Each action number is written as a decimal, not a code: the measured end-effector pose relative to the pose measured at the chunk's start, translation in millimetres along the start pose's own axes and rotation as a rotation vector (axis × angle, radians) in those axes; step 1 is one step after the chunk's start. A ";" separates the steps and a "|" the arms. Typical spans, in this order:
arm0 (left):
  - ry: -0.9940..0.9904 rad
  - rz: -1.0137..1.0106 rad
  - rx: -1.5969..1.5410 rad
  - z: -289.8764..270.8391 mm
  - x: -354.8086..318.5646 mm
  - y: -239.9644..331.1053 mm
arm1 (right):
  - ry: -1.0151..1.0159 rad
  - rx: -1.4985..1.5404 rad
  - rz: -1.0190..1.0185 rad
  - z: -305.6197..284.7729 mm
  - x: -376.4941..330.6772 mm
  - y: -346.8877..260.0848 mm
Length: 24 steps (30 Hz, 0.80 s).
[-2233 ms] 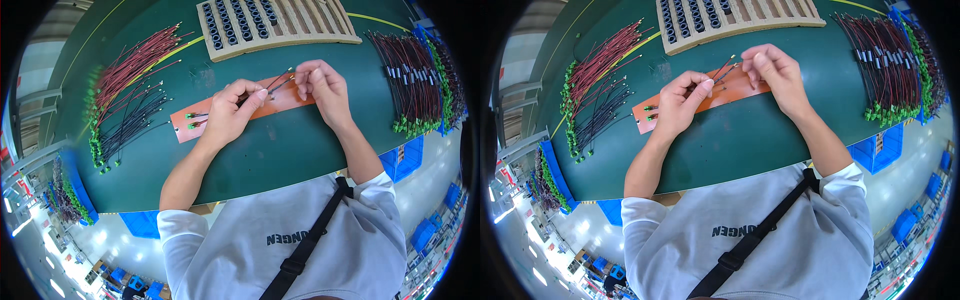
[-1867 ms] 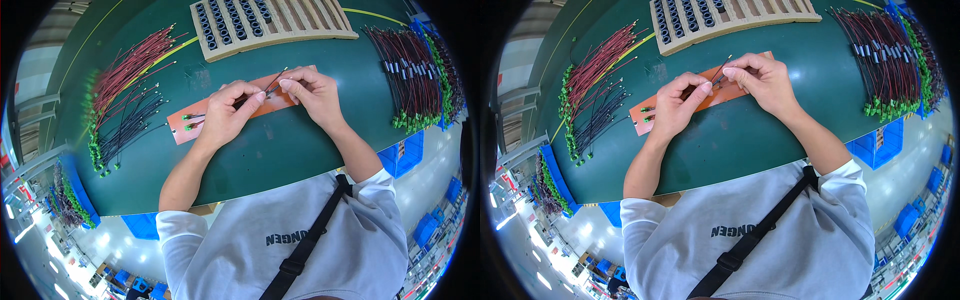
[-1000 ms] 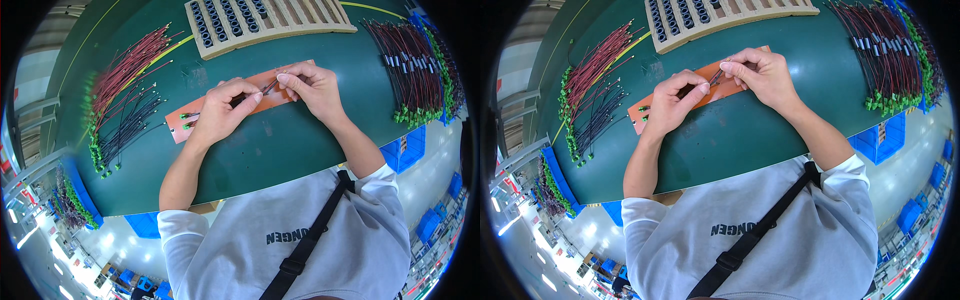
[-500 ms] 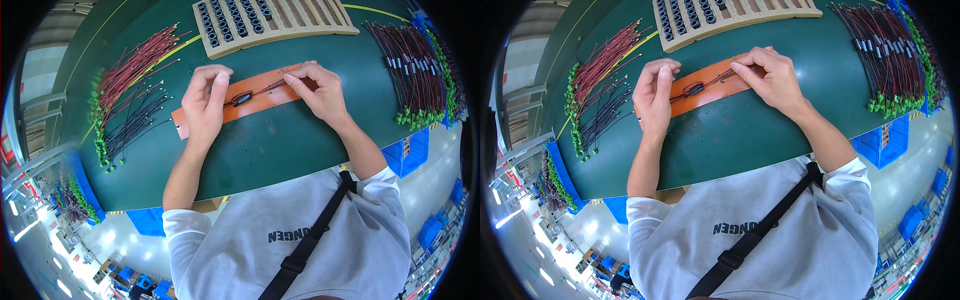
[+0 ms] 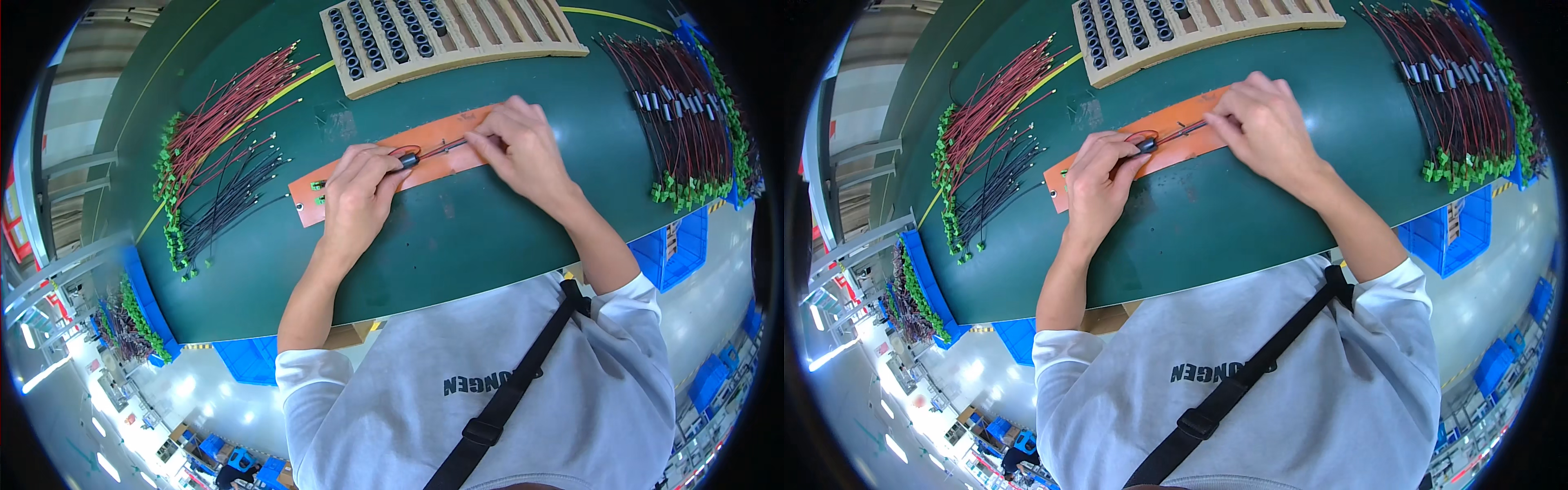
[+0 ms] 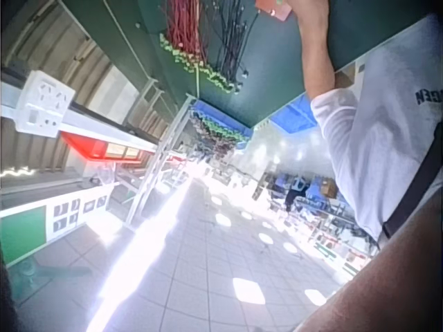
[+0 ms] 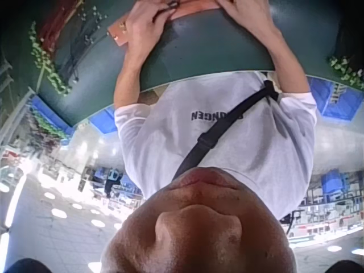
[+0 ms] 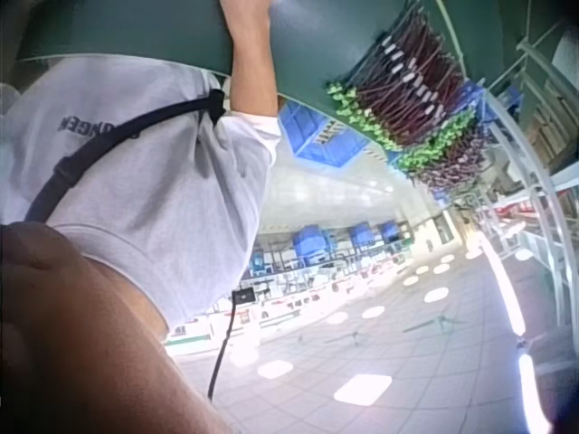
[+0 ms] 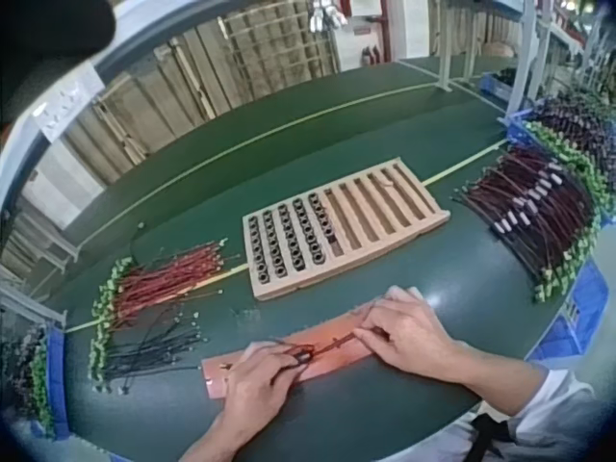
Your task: The person assembles wire harnesses by hand at a workbench. They pick up red and black wires, insert them into a grey connector, and then attach a green connector to the other end. The completed harnesses are placed into a wooden storage rack.
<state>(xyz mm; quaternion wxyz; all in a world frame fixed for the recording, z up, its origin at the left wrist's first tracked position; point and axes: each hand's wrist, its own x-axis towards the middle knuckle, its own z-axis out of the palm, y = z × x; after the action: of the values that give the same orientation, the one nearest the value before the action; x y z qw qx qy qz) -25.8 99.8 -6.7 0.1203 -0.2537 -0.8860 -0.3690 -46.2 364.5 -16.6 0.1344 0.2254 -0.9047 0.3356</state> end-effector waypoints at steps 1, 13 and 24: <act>-0.003 -0.011 -0.015 -0.6 0.2 -0.2 | 0.002 0.029 -0.012 3.2 0.5 -1.0; -0.048 -0.196 -0.138 20.1 12.1 14.8 | -0.052 0.087 0.001 -12.2 -2.4 13.7; -0.016 -0.159 -0.160 32.5 18.8 18.2 | -0.059 0.077 -0.043 -12.2 -5.4 27.3</act>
<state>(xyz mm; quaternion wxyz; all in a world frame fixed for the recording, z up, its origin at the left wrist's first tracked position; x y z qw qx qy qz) -32.7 140.7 -11.1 0.0632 -0.1944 -0.8720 -0.4448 -54.0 392.8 -24.6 0.1061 0.2596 -0.8896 0.3605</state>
